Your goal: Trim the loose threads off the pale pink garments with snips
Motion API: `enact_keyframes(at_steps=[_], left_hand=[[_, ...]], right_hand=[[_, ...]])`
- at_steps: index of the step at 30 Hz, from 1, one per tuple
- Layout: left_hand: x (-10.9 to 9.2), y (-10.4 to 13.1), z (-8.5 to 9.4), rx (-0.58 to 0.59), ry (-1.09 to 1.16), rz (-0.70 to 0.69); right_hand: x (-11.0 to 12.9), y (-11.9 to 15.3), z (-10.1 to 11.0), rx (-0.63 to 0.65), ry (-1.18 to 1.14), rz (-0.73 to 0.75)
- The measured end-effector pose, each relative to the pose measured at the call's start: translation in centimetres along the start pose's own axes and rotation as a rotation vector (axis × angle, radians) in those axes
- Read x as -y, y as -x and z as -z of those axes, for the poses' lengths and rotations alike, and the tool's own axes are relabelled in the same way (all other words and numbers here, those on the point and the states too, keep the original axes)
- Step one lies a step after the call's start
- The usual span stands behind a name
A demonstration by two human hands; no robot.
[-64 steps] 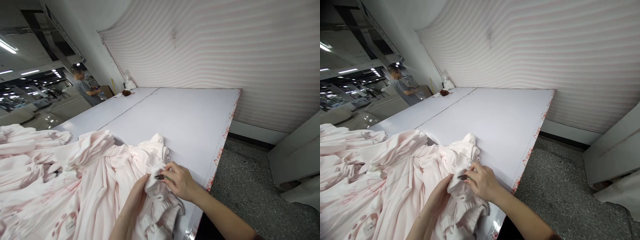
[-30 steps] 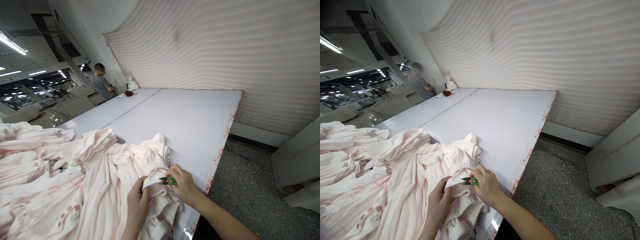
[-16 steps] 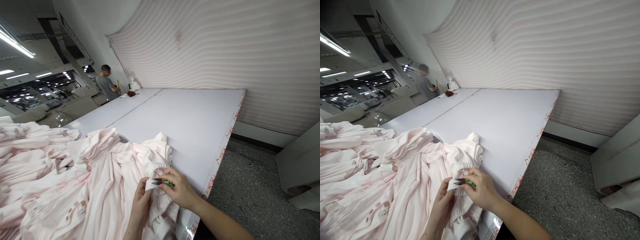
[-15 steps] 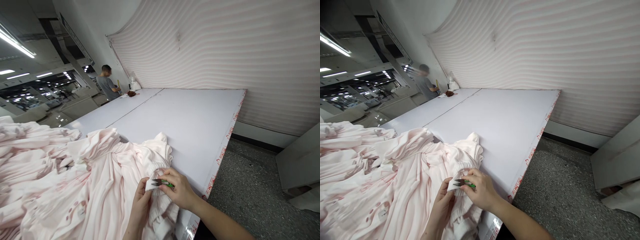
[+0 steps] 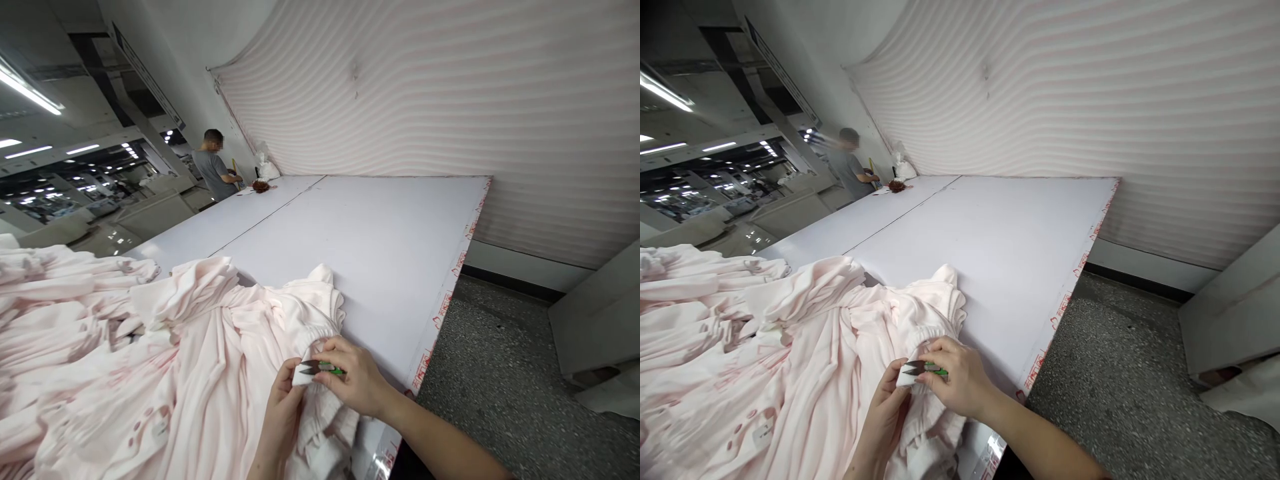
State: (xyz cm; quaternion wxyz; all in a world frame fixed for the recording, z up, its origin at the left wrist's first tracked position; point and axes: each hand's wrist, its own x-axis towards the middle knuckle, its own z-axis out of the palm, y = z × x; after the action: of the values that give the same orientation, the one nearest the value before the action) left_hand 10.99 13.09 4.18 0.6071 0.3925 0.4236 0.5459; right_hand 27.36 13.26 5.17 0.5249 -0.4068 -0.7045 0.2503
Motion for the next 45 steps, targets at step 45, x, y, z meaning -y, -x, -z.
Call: enact_keyframes(at_steps=[45], left_hand=[[0.3, -0.8, 1.0, 0.08, 0.173, 0.096]], right_hand=[[-1.3, 0.4, 1.0, 0.037, -0.082, -0.019]])
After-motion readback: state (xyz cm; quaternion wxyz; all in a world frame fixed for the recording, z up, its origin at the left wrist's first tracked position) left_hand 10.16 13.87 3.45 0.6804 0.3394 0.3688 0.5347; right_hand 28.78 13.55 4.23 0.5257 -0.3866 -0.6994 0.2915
